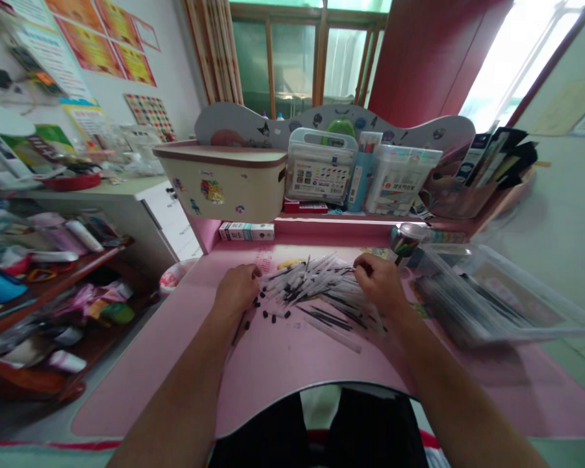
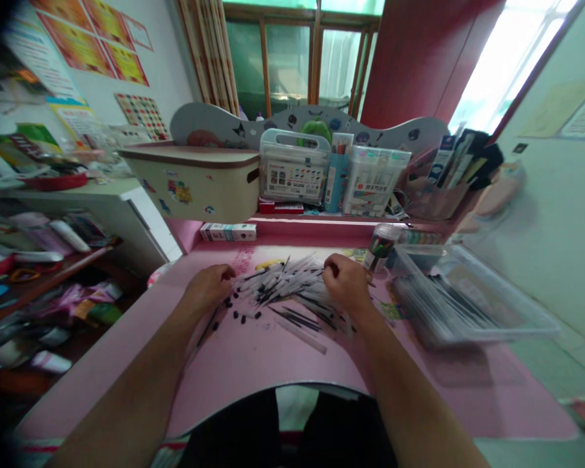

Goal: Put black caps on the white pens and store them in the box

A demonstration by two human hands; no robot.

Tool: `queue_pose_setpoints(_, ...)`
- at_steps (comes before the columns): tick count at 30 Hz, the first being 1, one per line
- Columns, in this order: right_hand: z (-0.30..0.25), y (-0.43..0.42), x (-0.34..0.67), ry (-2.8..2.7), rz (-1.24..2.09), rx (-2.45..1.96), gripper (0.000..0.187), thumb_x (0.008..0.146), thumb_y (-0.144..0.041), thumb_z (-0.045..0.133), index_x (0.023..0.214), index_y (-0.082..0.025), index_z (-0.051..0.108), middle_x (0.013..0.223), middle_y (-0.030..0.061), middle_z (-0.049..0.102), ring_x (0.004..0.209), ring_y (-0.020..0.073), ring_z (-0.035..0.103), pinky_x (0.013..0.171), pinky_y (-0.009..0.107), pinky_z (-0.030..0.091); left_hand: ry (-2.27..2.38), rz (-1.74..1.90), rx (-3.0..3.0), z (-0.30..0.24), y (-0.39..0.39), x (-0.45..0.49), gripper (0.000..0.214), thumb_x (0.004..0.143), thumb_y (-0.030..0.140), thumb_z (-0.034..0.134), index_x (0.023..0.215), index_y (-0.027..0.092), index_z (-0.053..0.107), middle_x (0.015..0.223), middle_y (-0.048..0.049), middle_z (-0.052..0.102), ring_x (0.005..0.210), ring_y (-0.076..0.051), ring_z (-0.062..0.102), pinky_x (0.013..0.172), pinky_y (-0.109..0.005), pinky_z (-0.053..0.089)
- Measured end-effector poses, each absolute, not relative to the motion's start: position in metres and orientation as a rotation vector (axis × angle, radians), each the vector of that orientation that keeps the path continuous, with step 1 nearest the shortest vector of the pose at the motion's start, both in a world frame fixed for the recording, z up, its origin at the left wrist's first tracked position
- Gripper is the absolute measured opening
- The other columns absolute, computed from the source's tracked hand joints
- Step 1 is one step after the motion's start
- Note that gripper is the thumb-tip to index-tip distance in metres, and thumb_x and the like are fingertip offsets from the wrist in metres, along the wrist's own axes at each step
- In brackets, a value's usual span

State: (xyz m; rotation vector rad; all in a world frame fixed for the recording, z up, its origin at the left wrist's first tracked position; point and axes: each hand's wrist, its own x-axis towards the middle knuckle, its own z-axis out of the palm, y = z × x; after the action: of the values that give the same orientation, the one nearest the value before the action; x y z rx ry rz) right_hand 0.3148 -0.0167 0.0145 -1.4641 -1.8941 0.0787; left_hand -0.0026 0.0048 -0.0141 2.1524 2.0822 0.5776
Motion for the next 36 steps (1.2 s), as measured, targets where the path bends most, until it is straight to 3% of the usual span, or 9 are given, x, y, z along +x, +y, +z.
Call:
queue_pose_setpoints(5,0.025,-0.011,0.330,-2.073,0.247,-1.591,0.017,0.078,-0.023,0.051,0.073,-0.018,0.066,0.067,0.0029,0.066,0.062,0.0158,0.056,0.058,0.025,0.036,2.008,0.749,2.148,-0.004,0.002,0.002,0.021,0.072,0.017,0.053,0.081,0.021,0.071,0.086,-0.0101,0.075,0.081,-0.026,0.068,0.076,-0.036,0.052)
queue_pose_setpoints(12,0.031,-0.023,0.326,-2.568,0.288,-1.630,0.014,0.079,-0.023,0.061,0.075,-0.019,0.074,0.076,0.0054,0.072,0.071,0.0179,0.060,0.062,0.027,0.033,1.629,1.196,1.946,0.002,-0.018,0.034,0.019,0.082,0.032,0.054,0.083,0.019,0.069,0.081,-0.0052,0.071,0.072,-0.020,0.065,0.072,-0.033,0.052)
queue_pose_setpoints(15,0.035,-0.030,0.322,-2.588,0.260,-1.677,0.013,0.079,-0.022,0.062,0.080,-0.019,0.075,0.080,0.0056,0.074,0.074,0.0193,0.062,0.061,0.027,0.031,1.375,1.154,1.885,0.000,-0.031,0.053,0.018,0.082,0.032,0.058,0.085,0.018,0.070,0.079,-0.0039,0.071,0.069,-0.018,0.064,0.065,-0.029,0.051)
queue_pose_setpoints(20,0.048,-0.051,0.305,-2.792,0.553,-1.468,0.013,0.078,-0.025,0.064,0.077,-0.020,0.076,0.074,0.0035,0.073,0.067,0.0164,0.061,0.058,0.025,0.032,1.199,1.073,1.979,0.000,-0.045,0.069,0.013,0.082,0.025,0.059,0.085,0.019,0.071,0.076,-0.0026,0.071,0.069,-0.016,0.064,0.065,-0.027,0.049)
queue_pose_setpoints(27,0.039,-0.071,0.279,-2.976,0.344,-1.560,0.027,0.077,-0.025,0.056,0.086,-0.015,0.080,0.081,0.0137,0.076,0.069,0.0235,0.066,0.056,0.029,0.033,1.192,1.075,1.888,-0.002,-0.042,0.064,0.015,0.083,0.027,0.061,0.090,0.018,0.070,0.080,-0.0034,0.070,0.070,-0.016,0.062,0.064,-0.027,0.047)
queue_pose_setpoints(31,0.038,-0.065,0.282,-2.916,0.443,-1.446,0.022,0.075,-0.023,0.057,0.079,-0.016,0.077,0.075,0.0103,0.073,0.065,0.0196,0.061,0.055,0.028,0.028,1.101,1.060,1.929,0.005,-0.045,0.067,0.010,0.081,0.025,0.065,0.085,0.019,0.071,0.081,-0.0035,0.068,0.076,-0.016,0.060,0.069,-0.027,0.047)
queue_pose_setpoints(34,0.038,-0.058,0.285,-2.720,0.570,-1.331,0.014,0.073,-0.019,0.059,0.072,-0.015,0.072,0.065,0.0038,0.067,0.059,0.0135,0.053,0.055,0.025,0.027,1.048,1.167,1.720,0.006,-0.045,0.069,0.026,0.076,0.030,0.073,0.100,0.021,0.070,0.097,-0.0053,0.068,0.084,-0.017,0.060,0.071,-0.026,0.048)
queue_pose_setpoints(36,0.036,-0.054,0.283,-2.553,0.634,-1.294,0.011,0.074,-0.015,0.058,0.069,-0.015,0.068,0.061,-0.0002,0.060,0.056,0.0101,0.047,0.055,0.024,0.027,0.977,1.207,1.394,0.003,-0.044,0.071,0.045,0.074,0.035,0.077,0.115,0.022,0.063,0.102,-0.0055,0.067,0.078,-0.014,0.060,0.064,-0.024,0.048)
